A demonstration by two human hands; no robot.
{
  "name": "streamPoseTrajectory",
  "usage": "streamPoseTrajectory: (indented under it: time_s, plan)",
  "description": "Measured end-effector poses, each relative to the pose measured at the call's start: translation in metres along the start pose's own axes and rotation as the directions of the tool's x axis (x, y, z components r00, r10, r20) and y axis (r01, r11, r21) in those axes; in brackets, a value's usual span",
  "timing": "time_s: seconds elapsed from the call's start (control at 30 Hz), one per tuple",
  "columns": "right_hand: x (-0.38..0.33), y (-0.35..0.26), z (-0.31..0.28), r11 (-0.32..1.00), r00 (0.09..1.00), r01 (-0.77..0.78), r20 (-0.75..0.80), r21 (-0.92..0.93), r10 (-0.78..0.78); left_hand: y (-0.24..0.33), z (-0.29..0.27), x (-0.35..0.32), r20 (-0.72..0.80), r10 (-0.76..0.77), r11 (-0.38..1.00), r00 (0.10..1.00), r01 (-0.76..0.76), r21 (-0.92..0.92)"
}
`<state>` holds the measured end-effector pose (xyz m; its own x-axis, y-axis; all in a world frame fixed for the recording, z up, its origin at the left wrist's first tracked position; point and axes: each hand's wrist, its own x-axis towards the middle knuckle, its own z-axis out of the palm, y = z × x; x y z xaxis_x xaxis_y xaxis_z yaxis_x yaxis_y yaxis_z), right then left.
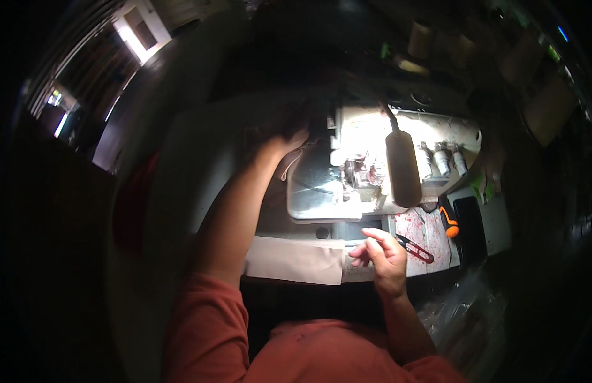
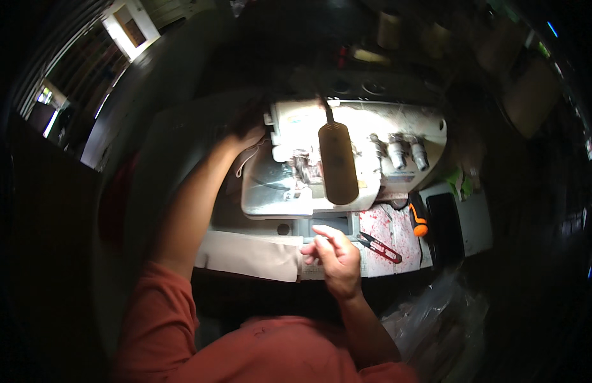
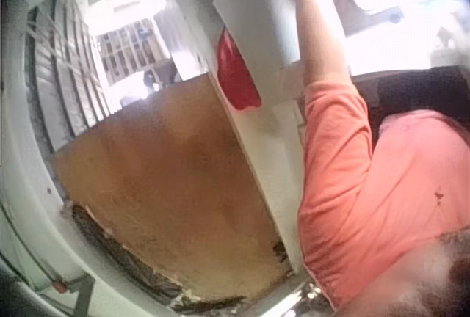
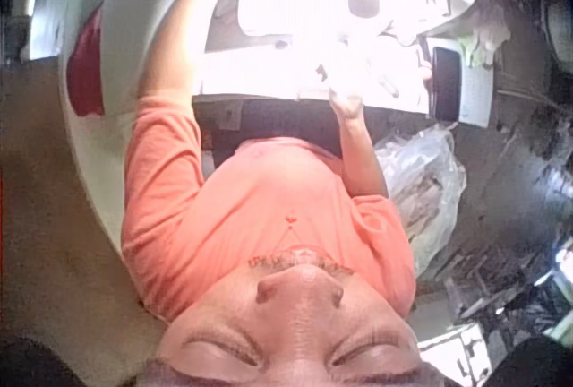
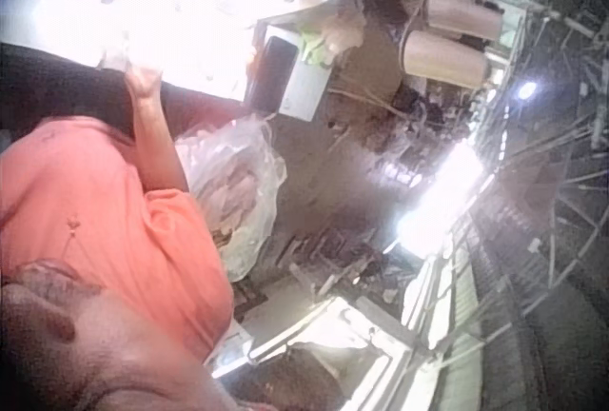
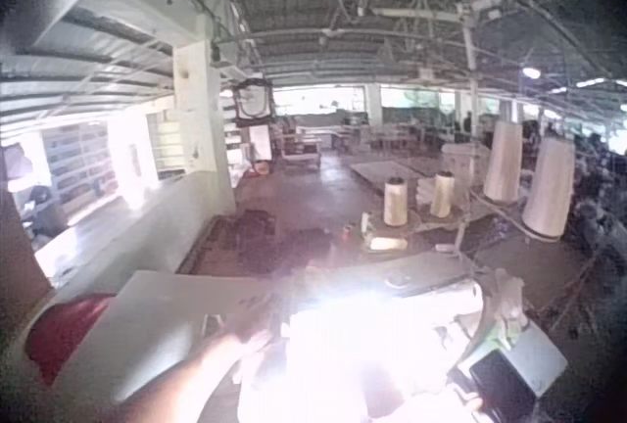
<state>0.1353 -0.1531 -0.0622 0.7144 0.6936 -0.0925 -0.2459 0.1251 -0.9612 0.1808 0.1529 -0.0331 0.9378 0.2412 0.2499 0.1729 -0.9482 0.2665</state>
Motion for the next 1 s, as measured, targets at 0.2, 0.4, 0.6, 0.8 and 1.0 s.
streamPoseTrajectory:
  time_s: [0.2, 0.4, 0.6, 0.8, 1.0]
  plan:
    - [-0.012, -0.006, -0.012, 0.996, 0.996, 0.077, -0.036, -0.053, -0.079, -0.005, -0.032, -0.066, -0.596, -0.325, 0.897, 0.734, 0.041, -0.439]
    - [-0.014, -0.008, -0.006, 0.996, 0.996, 0.081, -0.024, -0.038, -0.082, 0.15, -0.01, -0.213, -0.097, 0.003, 1.0, 0.995, -0.003, -0.006]
    - [-0.025, -0.017, 0.0, 0.993, 0.999, 0.044, 0.032, -0.114, -0.041, 0.139, 0.022, -0.222, -0.282, -0.108, 0.97, 0.953, 0.039, -0.241]
    - [-0.025, -0.036, 0.023, 0.982, 0.997, 0.032, 0.071, -0.186, -0.019, 0.144, 0.022, -0.219, -0.234, -0.107, 0.993, 0.966, 0.094, -0.065]
    - [-0.02, -0.034, 0.024, 0.946, 0.977, -0.078, 0.165, -0.314, 0.135, 0.134, 0.02, -0.221, -0.293, -0.25, 0.839, 0.923, 0.055, -0.542]
